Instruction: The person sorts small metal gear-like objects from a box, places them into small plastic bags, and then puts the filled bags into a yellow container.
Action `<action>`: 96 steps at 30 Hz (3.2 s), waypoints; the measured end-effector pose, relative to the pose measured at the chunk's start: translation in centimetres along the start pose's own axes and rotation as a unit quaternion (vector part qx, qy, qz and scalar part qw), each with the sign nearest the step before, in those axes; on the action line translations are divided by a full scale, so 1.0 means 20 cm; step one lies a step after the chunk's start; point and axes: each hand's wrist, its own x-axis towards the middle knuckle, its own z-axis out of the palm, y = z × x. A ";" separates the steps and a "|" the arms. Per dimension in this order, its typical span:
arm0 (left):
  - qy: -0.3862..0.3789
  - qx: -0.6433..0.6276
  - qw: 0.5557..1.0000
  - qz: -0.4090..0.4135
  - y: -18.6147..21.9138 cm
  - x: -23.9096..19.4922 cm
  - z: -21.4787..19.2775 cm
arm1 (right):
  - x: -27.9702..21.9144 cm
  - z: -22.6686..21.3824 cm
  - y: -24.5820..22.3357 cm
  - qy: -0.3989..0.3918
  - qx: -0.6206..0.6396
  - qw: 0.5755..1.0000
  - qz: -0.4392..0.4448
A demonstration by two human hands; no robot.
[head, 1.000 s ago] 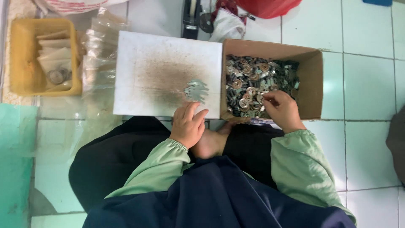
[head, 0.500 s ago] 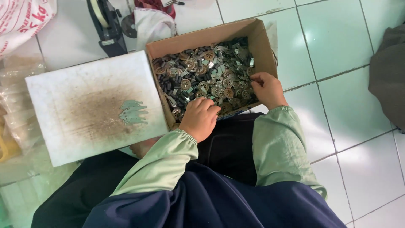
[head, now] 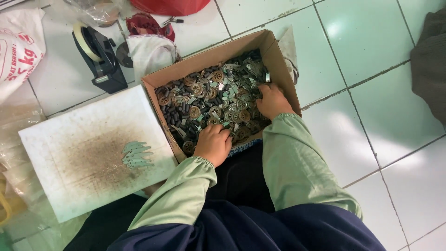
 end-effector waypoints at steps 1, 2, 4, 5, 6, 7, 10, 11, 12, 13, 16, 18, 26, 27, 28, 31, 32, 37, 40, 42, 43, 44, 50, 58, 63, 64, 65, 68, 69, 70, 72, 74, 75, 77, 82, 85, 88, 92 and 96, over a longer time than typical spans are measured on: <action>0.000 0.002 1.000 0.001 0.00 0.01 0.01 | 0.03 0.03 0.01 0.001 0.001 1.000 0.000; -0.009 -0.001 1.000 -0.008 -0.01 0.01 0.02 | 0.06 0.06 0.00 -0.016 -0.024 1.000 0.006; -0.018 -0.002 1.000 -0.015 -0.02 0.00 0.03 | 0.08 0.13 -0.03 -0.032 -0.049 0.998 0.013; -0.012 -0.013 1.000 -0.016 -0.03 0.00 0.03 | 0.07 0.16 -0.06 -0.047 -0.069 0.997 0.003; -0.003 -0.026 1.000 -0.015 -0.03 0.02 0.03 | 0.07 0.17 -0.09 -0.060 -0.090 0.994 -0.008; -0.001 -0.026 1.000 -0.013 -0.04 0.03 0.01 | 0.01 0.14 -0.16 -0.057 -0.091 0.994 -0.007; 0.012 -0.049 0.998 -0.031 -0.04 0.01 0.02 | -0.16 0.09 -0.32 -0.125 -0.072 0.987 -0.076; 0.029 -0.046 0.998 -0.032 -0.05 0.00 0.03 | -0.19 0.07 -0.35 -0.162 -0.049 0.980 -0.103; 0.046 -0.040 0.998 -0.031 -0.07 0.00 0.04 | -0.21 0.03 -0.39 -0.195 -0.023 0.972 -0.129; 0.044 -0.042 0.998 -0.033 -0.05 -0.01 0.04 | -0.22 -0.01 -0.37 -0.199 -0.023 0.971 -0.129; 0.015 -0.037 0.998 -0.051 -0.02 0.00 0.00 | -0.15 -0.07 -0.24 -0.136 0.015 0.984 -0.114; -0.010 -0.039 0.997 -0.063 -0.01 0.01 -0.04 | 0.01 -0.03 -0.08 -0.018 0.006 0.994 -0.108; -0.025 -0.052 0.996 -0.067 -0.05 0.03 -0.01 | 0.26 -0.01 -0.11 0.038 -0.024 0.997 -0.069; -0.009 -0.051 0.997 -0.058 -0.07 0.03 0.02 | 0.31 0.03 -0.10 0.021 -0.077 0.995 -0.063; -0.009 -0.051 0.997 -0.059 -0.07 0.02 0.02 | 0.33 0.08 -0.09 0.020 -0.077 0.995 -0.064; 0.006 -0.039 0.998 -0.047 -0.07 0.01 0.03 | 0.32 0.17 -0.06 -0.004 -0.093 0.994 -0.057; 0.008 -0.032 0.998 -0.047 -0.07 0.01 0.04 | 0.27 0.15 -0.08 -0.043 -0.076 0.994 -0.073; 0.021 -0.019 0.999 -0.043 -0.05 -0.02 0.06 | -0.07 -0.04 -0.16 -0.165 0.018 0.983 -0.076; 0.021 -0.019 0.999 -0.033 -0.04 -0.02 0.03 | -0.17 -0.17 -0.11 -0.074 0.066 0.990 -0.097; 0.017 -0.016 0.999 -0.031 -0.03 0.00 0.01 | -0.20 -0.21 -0.03 -0.001 0.063 0.992 -0.105; 0.013 -0.013 0.999 -0.028 -0.03 0.00 -0.01 | -0.23 -0.21 -0.01 0.001 0.068 0.992 -0.102; 0.012 -0.014 1.000 -0.022 -0.02 0.01 -0.02 | -0.25 -0.22 0.00 0.001 0.074 0.992 -0.099; 0.001 0.025 0.999 0.033 0.05 0.19 -0.11 | -0.08 -0.08 0.06 0.011 0.046 0.992 -0.115; -0.112 0.025 0.993 0.002 0.04 0.25 -0.06 | 0.16 0.01 0.05 0.047 -0.032 0.988 -0.140; -0.103 -0.003 0.995 -0.001 0.00 0.22 0.02 | 0.27 0.06 0.04 0.052 -0.028 0.991 -0.122; -0.100 -0.004 0.995 -0.001 -0.01 0.23 0.02 | 0.29 0.05 0.02 0.053 -0.031 0.990 -0.123; -0.105 -0.019 0.994 -0.005 -0.02 0.24 0.02 | 0.31 0.05 0.00 0.058 -0.039 0.990 -0.121; -0.114 -0.053 0.992 -0.017 -0.05 0.24 0.02 | 0.40 0.07 -0.04 0.072 -0.057 0.990 -0.107; -0.117 -0.069 0.991 -0.020 -0.06 0.24 0.01 | 0.43 0.07 -0.05 0.084 -0.066 0.990 -0.094; -0.116 -0.069 0.991 -0.021 -0.07 0.24 0.01 | 0.43 0.07 -0.07 0.084 -0.066 0.990 -0.096; -0.122 -0.074 0.989 -0.025 -0.07 0.25 0.01 | 0.44 0.06 -0.08 0.061 -0.045 0.994 -0.084; -0.115 -0.074 0.990 -0.023 -0.08 0.25 0.02 | 0.47 0.05 -0.09 0.045 -0.082 0.993 -0.078; -0.109 -0.073 0.991 -0.021 -0.09 0.25 0.03 | 0.47 0.06 -0.09 0.029 -0.117 0.990 -0.072; -0.105 -0.075 0.992 -0.017 -0.09 0.24 0.04 | 0.40 0.00 -0.14 0.006 -0.104 0.992 -0.075; -0.096 -0.064 0.993 -0.008 -0.07 0.23 0.01 | 0.28 -0.10 -0.16 -0.083 -0.045 0.991 -0.093; -0.100 -0.060 0.993 0.000 -0.06 0.23 0.00 | 0.16 -0.21 -0.17 -0.143 0.046 0.981 -0.121; -0.107 -0.043 0.993 0.000 -0.06 0.23 -0.01 | 0.20 -0.18 -0.07 -0.109 0.137 0.979 -0.108; -0.109 -0.046 0.993 -0.004 -0.05 0.22 -0.02 | 0.32 -0.05 0.02 -0.068 0.065 0.991 -0.098; -0.099 -0.022 0.995 -0.023 -0.06 0.19 0.04 | 0.28 0.02 -0.05 -0.094 0.009 0.991 -0.100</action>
